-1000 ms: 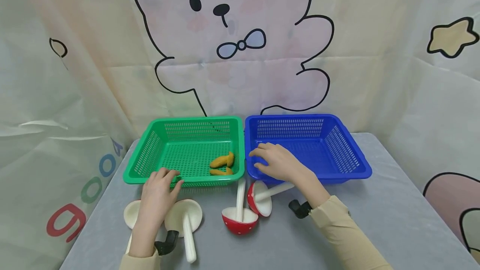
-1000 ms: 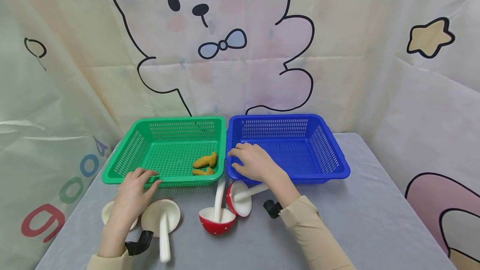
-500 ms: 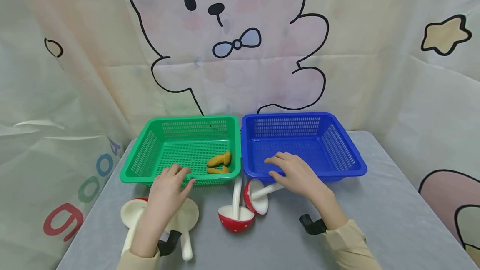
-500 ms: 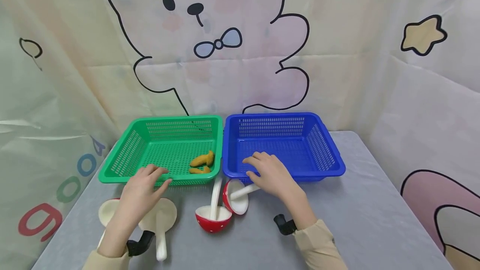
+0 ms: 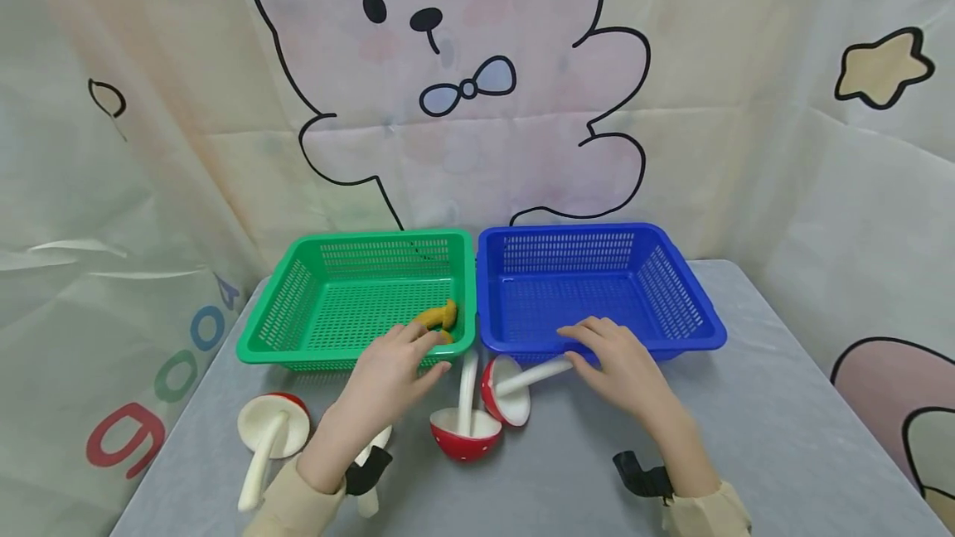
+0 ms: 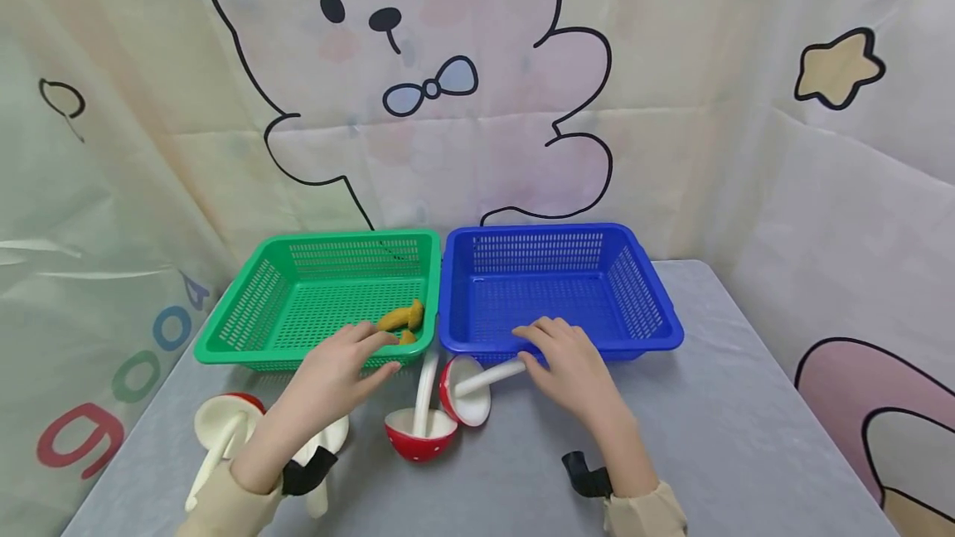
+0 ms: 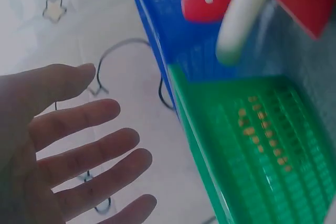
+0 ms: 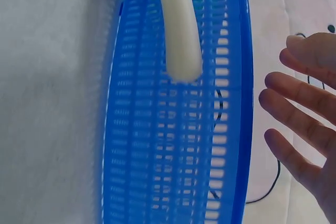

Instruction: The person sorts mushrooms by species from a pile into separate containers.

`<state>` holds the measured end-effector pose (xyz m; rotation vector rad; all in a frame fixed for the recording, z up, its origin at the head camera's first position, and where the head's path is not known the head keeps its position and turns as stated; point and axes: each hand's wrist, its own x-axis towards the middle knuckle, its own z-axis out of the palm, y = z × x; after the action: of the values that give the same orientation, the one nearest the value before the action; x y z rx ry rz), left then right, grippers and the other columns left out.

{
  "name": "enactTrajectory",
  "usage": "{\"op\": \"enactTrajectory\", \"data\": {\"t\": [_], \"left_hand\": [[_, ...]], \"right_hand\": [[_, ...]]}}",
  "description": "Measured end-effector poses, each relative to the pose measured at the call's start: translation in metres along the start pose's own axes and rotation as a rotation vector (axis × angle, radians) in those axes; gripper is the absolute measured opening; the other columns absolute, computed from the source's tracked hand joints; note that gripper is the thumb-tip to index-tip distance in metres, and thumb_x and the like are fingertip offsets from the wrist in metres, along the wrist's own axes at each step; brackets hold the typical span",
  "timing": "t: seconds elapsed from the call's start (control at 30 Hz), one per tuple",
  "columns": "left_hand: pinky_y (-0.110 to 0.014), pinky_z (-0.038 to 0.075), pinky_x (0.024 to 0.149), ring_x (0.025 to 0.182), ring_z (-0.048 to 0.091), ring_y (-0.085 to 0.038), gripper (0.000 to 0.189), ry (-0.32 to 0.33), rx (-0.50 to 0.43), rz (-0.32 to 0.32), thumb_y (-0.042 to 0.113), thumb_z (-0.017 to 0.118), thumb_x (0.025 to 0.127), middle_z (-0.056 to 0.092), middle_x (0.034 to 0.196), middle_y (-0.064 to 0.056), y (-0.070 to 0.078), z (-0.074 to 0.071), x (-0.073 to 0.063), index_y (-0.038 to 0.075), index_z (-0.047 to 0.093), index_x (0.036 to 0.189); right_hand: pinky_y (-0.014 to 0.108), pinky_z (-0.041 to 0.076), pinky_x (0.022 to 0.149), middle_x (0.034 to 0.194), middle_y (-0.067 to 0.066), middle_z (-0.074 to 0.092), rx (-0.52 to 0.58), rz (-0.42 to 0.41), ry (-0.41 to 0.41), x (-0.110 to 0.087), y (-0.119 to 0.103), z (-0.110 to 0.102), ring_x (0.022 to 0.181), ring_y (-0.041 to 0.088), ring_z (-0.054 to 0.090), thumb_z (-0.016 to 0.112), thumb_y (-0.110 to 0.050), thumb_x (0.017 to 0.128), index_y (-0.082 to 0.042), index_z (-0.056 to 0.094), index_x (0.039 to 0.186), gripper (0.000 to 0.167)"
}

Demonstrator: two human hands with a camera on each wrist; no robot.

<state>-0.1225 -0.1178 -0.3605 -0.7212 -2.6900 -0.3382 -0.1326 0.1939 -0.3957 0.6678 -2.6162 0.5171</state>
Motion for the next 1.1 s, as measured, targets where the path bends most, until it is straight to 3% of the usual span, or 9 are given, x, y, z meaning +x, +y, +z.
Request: {"op": "enactTrajectory", "data": {"t": [0.17, 0.37, 0.5, 0.7, 1.1], "left_hand": [[-0.02, 0.04, 0.057, 0.072, 0.049, -0.01, 0.024, -0.043, -0.009, 0.111, 0.031, 0.076, 0.081, 0.059, 0.082, 0.004, 0.017, 0.004, 0.013, 0.016, 0.071, 0.099], [-0.016, 0.038, 0.057, 0.073, 0.049, -0.01, 0.025, -0.176, -0.032, 0.184, 0.034, 0.071, 0.086, 0.061, 0.087, 0.004, 0.037, 0.011, 0.027, 0.018, 0.07, 0.105], [-0.014, 0.038, 0.057, 0.073, 0.048, -0.01, 0.028, -0.235, -0.018, 0.235, 0.036, 0.07, 0.086, 0.062, 0.088, 0.003, 0.049, 0.018, 0.035, 0.018, 0.069, 0.108], [-0.015, 0.035, 0.057, 0.073, 0.048, -0.009, 0.027, -0.271, 0.012, 0.317, 0.035, 0.066, 0.089, 0.062, 0.089, 0.004, 0.066, 0.031, 0.047, 0.018, 0.067, 0.11], [-0.015, 0.036, 0.049, 0.071, 0.056, -0.008, 0.035, -0.357, 0.044, 0.337, 0.033, 0.068, 0.088, 0.064, 0.089, 0.002, 0.087, 0.054, 0.061, 0.021, 0.063, 0.121]], "right_hand": [[0.042, 0.049, 0.075, 0.1, -0.001, 0.069, -0.005, 0.01, 0.087, -0.013, 0.011, -0.003, 0.091, 0.02, 0.062, 0.074, -0.014, 0.082, -0.015, 0.07, 0.11, 0.028], [0.042, 0.048, 0.074, 0.097, 0.001, 0.069, 0.0, 0.026, 0.186, -0.025, 0.023, -0.007, 0.088, 0.02, 0.061, 0.076, -0.01, 0.078, -0.013, 0.071, 0.107, 0.03], [0.041, 0.046, 0.072, 0.097, 0.003, 0.069, 0.001, 0.028, 0.208, -0.028, 0.028, -0.009, 0.089, 0.021, 0.061, 0.076, -0.008, 0.078, -0.012, 0.071, 0.107, 0.03], [0.044, 0.044, 0.074, 0.099, 0.007, 0.069, -0.019, 0.042, 0.226, -0.032, 0.034, -0.009, 0.091, 0.025, 0.06, 0.076, -0.008, 0.077, -0.011, 0.071, 0.107, 0.031], [0.051, 0.042, 0.08, 0.102, 0.01, 0.067, -0.06, 0.104, 0.24, -0.04, 0.052, -0.015, 0.093, 0.029, 0.058, 0.076, -0.008, 0.078, -0.01, 0.07, 0.107, 0.03]]}}
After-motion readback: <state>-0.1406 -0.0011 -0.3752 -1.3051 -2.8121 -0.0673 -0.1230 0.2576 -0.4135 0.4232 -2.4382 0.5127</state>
